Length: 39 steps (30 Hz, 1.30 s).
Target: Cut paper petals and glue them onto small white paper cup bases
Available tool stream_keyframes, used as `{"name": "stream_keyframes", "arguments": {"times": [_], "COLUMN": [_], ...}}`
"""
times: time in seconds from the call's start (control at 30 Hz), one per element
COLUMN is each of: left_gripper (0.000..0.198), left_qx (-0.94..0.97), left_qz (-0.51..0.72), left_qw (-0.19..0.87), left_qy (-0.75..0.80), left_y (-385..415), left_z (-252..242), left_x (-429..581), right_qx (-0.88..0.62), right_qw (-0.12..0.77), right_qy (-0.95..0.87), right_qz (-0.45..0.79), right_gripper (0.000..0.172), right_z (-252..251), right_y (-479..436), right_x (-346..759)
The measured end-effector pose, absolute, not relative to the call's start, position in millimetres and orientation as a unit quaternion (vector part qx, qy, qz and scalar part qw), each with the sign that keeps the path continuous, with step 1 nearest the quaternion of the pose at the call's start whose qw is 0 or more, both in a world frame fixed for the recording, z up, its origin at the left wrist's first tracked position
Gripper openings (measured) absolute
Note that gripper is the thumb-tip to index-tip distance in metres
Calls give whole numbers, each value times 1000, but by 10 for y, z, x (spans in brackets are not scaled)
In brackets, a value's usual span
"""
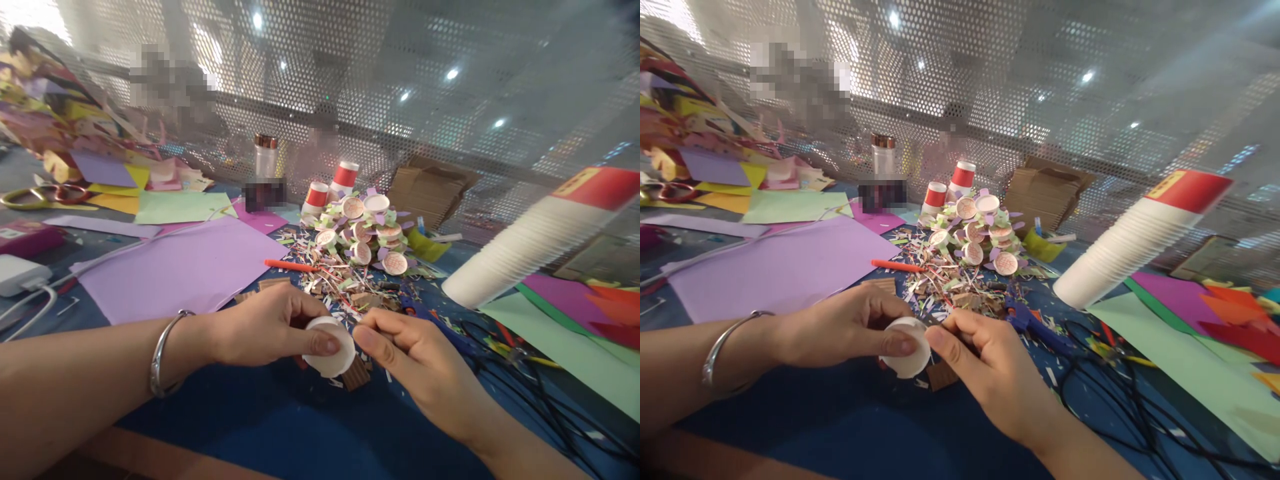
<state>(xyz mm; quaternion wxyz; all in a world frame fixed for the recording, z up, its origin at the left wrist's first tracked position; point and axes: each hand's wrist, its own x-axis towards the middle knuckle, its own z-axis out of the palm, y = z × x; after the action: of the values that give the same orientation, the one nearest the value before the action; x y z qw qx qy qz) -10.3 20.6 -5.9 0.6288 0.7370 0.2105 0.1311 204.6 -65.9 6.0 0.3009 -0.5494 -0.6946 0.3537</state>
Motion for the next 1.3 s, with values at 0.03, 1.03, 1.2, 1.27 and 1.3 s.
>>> {"name": "stream_keyframes", "arguments": {"times": [0.03, 1.03, 1.2, 1.27, 1.3], "left_gripper": [37, 27, 27, 27, 28], "left_qx": [737, 638, 675, 674, 669], "left_qz": [132, 255, 234, 232, 229], "left_qw": [627, 673, 653, 660, 668], "left_qy": [213, 272, 250, 238, 230], "left_y": [209, 94, 97, 103, 104], "left_z": [-62, 6, -43, -64, -68], "left_x": [-102, -40, -42, -39, -38], "right_qx": [-551, -523, -522, -522, -522], "right_qw": [312, 415, 404, 402, 407], "right_qy": [-692, -580, -598, -605, -604], "right_qz": [347, 467, 455, 447, 444], "right_gripper": [49, 33, 31, 29, 28], "right_z": [59, -24, -76, -91, -94], "right_y": [-653, -591, -570, -570, -571], "right_x": [2054, 2032, 2000, 2001, 2004]}}
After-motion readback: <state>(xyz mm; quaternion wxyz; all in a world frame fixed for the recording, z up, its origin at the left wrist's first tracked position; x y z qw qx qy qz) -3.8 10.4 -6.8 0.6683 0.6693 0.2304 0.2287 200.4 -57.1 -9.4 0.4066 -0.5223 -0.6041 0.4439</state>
